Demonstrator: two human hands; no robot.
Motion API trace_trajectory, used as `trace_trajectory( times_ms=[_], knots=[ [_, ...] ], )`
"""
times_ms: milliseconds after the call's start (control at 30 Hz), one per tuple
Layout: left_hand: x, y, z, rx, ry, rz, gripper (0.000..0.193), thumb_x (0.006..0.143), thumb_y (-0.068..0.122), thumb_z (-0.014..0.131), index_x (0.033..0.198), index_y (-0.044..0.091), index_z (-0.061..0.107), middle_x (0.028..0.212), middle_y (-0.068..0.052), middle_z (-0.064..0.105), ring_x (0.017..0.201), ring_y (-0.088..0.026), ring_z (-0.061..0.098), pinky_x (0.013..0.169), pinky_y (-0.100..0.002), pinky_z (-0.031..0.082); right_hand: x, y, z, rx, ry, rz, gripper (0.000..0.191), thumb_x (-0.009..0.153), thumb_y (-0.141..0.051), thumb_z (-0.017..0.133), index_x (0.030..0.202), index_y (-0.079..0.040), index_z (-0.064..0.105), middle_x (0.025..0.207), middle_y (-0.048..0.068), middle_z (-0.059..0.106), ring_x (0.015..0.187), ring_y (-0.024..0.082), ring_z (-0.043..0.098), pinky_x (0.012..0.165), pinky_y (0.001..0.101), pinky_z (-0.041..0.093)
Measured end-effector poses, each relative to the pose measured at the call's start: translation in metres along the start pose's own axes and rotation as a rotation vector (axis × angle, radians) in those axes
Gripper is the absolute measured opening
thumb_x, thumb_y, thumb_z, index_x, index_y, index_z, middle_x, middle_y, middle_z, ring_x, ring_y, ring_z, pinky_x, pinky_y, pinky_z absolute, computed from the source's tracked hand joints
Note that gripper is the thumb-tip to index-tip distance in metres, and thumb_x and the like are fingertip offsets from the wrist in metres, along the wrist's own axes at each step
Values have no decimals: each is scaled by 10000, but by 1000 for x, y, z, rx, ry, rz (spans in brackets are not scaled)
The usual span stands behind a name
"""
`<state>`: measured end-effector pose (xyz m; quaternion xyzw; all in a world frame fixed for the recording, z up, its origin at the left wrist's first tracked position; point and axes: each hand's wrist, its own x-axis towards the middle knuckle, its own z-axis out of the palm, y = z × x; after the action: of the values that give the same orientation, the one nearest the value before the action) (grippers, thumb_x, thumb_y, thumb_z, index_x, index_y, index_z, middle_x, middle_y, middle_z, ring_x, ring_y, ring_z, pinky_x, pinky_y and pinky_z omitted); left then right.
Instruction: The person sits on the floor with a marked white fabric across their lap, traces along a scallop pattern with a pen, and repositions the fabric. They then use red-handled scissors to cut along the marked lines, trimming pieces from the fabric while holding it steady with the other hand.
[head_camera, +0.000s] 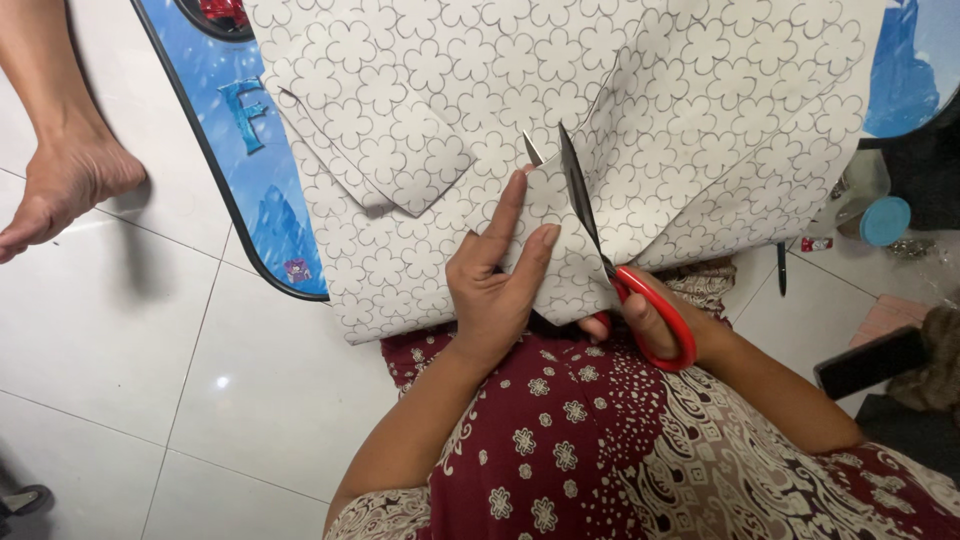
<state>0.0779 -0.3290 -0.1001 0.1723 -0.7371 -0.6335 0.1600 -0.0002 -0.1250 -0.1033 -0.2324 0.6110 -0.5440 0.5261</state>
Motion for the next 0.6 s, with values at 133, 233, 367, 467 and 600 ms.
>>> trace_trajectory(
  times_ms=[133, 233, 367, 467, 600],
  knots=[
    [-5, -3, 4, 45, 64, 0, 544, 995, 124, 779, 1494, 87, 568, 752, 55, 607, 677, -36, 433, 641, -214, 423, 2, 11, 17, 134, 37, 64, 997, 714, -996, 365, 913, -37, 553, 710, -9, 523, 673, 110, 523, 636, 272, 480],
    [-6, -5, 6, 110, 97, 4, 576, 973, 127, 795, 1496, 82, 559, 733, 51, 537, 684, -50, 392, 634, -216, 389, 4, 16, 20, 153, 89, 112, 1046, 632, -1010, 393, 936, -23, 555, 642, 5, 530, 598, 119, 535, 571, 295, 510],
    [-7, -5, 3, 49, 69, -16, 574, 986, 134, 782, 1508, 88, 548, 736, 67, 555, 688, -36, 399, 648, -201, 400, 1, 16, 16, 156, 57, 80, 1082, 642, -994, 413, 1034, 5, 554, 655, 15, 538, 592, 122, 534, 587, 303, 550],
    [-7, -4, 1, -25, 30, -57, 564, 998, 136, 769, 1515, 92, 547, 727, 89, 561, 678, -19, 409, 652, -192, 409, -6, 20, 10, 115, 60, 99, 1100, 726, -972, 359, 1112, 31, 591, 780, 39, 584, 689, 122, 539, 648, 298, 491],
    [-9, -2, 2, -59, 7, -69, 563, 986, 135, 781, 1503, 90, 560, 706, 103, 541, 650, -14, 375, 626, -189, 382, -9, 39, 3, 22, 96, 87, 1132, 759, -956, 303, 1247, 38, 536, 1014, 90, 642, 908, 187, 614, 822, 341, 534]
  ],
)
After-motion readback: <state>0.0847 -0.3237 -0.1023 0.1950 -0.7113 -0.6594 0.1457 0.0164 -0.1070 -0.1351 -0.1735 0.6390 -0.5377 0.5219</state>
